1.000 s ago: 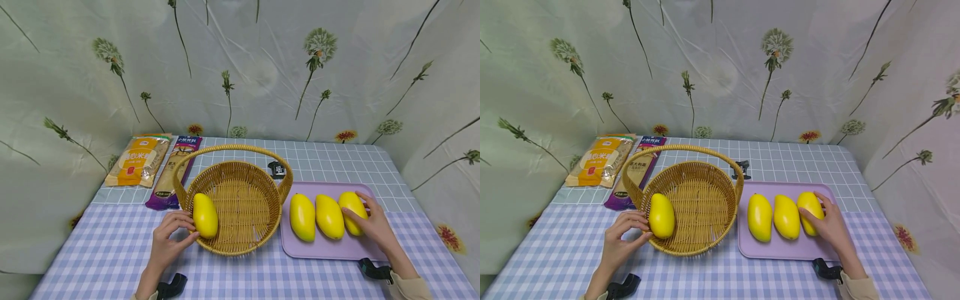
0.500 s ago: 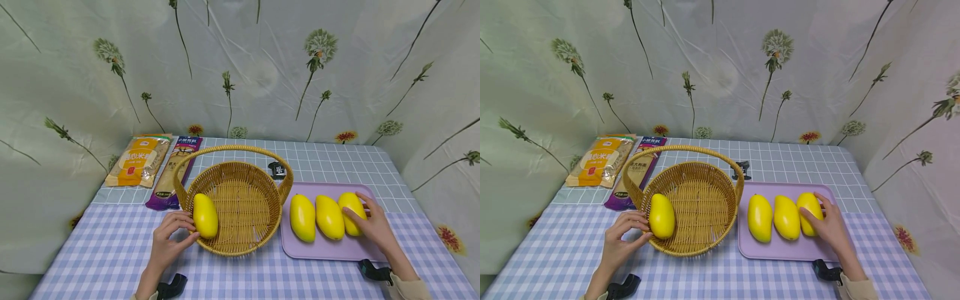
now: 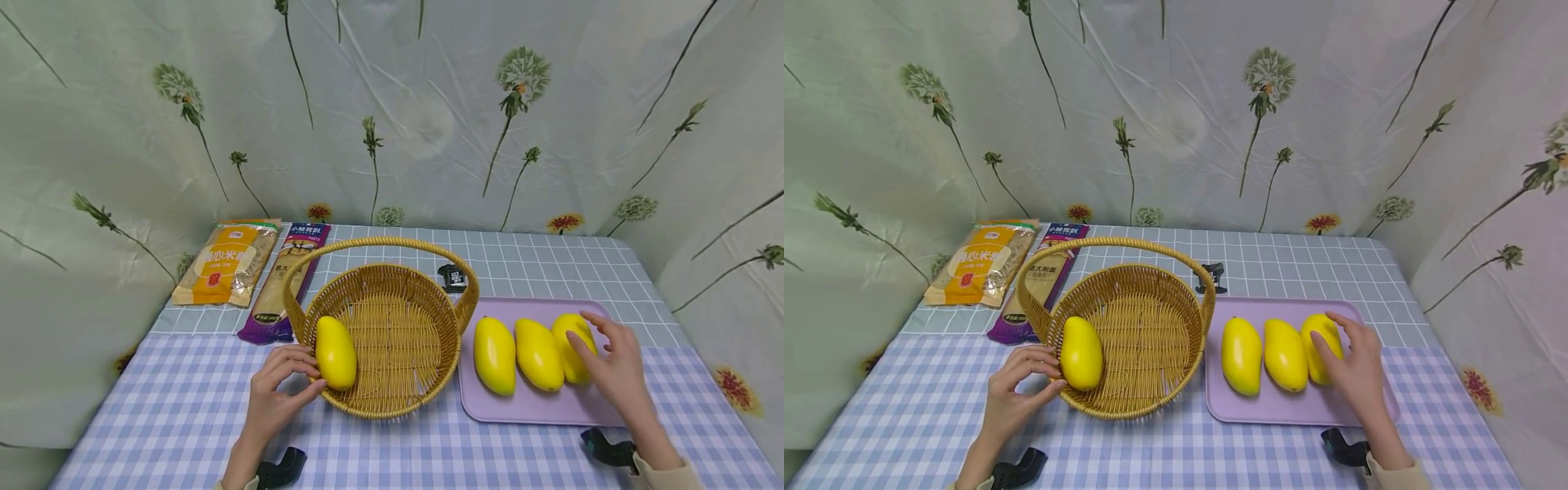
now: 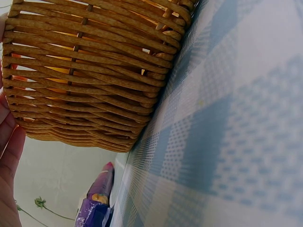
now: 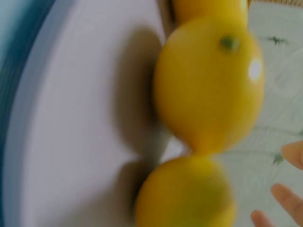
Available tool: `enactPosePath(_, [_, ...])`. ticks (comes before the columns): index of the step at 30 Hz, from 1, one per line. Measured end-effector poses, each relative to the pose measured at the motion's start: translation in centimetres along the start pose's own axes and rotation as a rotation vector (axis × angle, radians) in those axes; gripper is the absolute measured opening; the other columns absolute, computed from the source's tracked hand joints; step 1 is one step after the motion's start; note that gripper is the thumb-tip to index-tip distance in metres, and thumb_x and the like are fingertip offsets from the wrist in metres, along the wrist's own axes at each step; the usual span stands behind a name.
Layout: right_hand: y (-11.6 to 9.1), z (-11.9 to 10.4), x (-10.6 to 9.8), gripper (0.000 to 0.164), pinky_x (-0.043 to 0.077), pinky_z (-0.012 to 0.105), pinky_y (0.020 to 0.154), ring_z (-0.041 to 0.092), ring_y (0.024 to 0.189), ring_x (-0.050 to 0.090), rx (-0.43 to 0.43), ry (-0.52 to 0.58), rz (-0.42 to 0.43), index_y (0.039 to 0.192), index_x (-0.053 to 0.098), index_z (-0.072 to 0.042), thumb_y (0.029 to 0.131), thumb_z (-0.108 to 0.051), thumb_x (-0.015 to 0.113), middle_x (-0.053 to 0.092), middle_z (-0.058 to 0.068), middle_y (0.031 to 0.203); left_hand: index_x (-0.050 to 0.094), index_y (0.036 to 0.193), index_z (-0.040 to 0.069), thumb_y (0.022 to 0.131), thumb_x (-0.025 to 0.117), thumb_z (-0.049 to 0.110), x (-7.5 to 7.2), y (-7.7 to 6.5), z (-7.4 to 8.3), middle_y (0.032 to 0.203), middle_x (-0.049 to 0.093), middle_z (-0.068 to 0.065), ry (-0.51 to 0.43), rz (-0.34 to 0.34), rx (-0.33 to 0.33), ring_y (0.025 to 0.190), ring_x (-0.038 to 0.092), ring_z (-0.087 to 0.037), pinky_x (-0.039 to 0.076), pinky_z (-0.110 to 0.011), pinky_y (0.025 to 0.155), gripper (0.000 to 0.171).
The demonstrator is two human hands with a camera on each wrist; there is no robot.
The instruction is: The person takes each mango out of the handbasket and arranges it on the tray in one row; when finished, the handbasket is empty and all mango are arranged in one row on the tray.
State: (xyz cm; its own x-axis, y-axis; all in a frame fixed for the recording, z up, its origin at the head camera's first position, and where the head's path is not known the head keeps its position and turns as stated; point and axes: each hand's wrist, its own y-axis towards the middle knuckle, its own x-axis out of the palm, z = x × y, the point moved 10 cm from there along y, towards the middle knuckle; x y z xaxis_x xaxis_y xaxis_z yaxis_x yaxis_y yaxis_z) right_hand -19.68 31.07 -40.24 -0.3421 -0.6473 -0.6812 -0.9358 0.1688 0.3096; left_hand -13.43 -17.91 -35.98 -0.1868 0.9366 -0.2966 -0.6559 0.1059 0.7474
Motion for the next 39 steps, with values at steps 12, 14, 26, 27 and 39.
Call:
enactPosePath(12, [-1.4, -11.2, 0.6, 0.035, 0.041, 0.018, 0.074, 0.005, 0.095, 0.049, -0.369, 0.171, 0.064, 0.106, 0.069, -0.004, 0.074, 0.008, 0.075, 0.062, 0.004, 0.101, 0.066, 0.075, 0.003, 0.074, 0.082, 0.011, 0.0, 0.0, 0.0, 0.084, 0.063, -0.015, 0.002, 0.0, 0.001, 0.092, 0.057, -0.029, 0.043, -0.025, 0.091, 0.018])
enactPosePath(14, [-1.6, -12.9, 1.1, 0.035, 0.043, 0.019, 0.071, 0.009, 0.092, 0.052, -0.417, 0.206, 0.038, 0.104, 0.07, -0.006, 0.073, 0.008, 0.076, 0.064, 0.001, 0.099, 0.066, 0.075, 0.003, 0.073, 0.082, 0.01, 0.0, -0.1, 0.0, 0.084, 0.063, -0.015, 0.004, 0.001, 0.001, 0.092, 0.057, -0.029, 0.043, -0.025, 0.091, 0.018])
enactPosePath(26, [-2.6, -20.7, 6.4, 0.022, 0.049, 0.027, 0.059, 0.008, 0.077, 0.057, -0.623, 0.422, -0.209, 0.097, 0.07, -0.012, 0.079, 0.001, 0.073, 0.065, -0.007, 0.09, 0.066, 0.075, 0.003, 0.068, 0.083, 0.001, 0.1, 0.0, 0.0, 0.084, 0.063, -0.016, -0.003, -0.007, 0.001, 0.09, 0.056, -0.033, 0.043, -0.025, 0.091, 0.019])
enactPosePath(27, [-2.6, -21.3, 6.7, 0.021, 0.049, 0.027, 0.057, 0.007, 0.077, 0.057, -0.64, 0.428, -0.221, 0.097, 0.07, -0.013, 0.079, -0.001, 0.073, 0.065, -0.008, 0.089, 0.066, 0.075, 0.003, 0.068, 0.083, 0.001, 0.1, 0.0, 0.0, 0.084, 0.063, -0.016, -0.002, -0.007, 0.0, 0.091, 0.056, -0.033, 0.043, -0.025, 0.091, 0.019])
enactPosePath(39, [-1.0, -26.6, 13.5, 0.021, 0.052, 0.023, 0.067, 0.006, 0.081, 0.061, -0.497, 0.205, -0.56, 0.101, 0.069, -0.019, 0.089, -0.035, 0.066, 0.065, -0.013, 0.095, 0.066, 0.075, 0.003, 0.072, 0.082, 0.008, 0.0, 0.0, 0.0, 0.084, 0.063, -0.015, -0.002, -0.004, 0.004, 0.09, 0.056, -0.033, 0.043, -0.026, 0.091, 0.018])
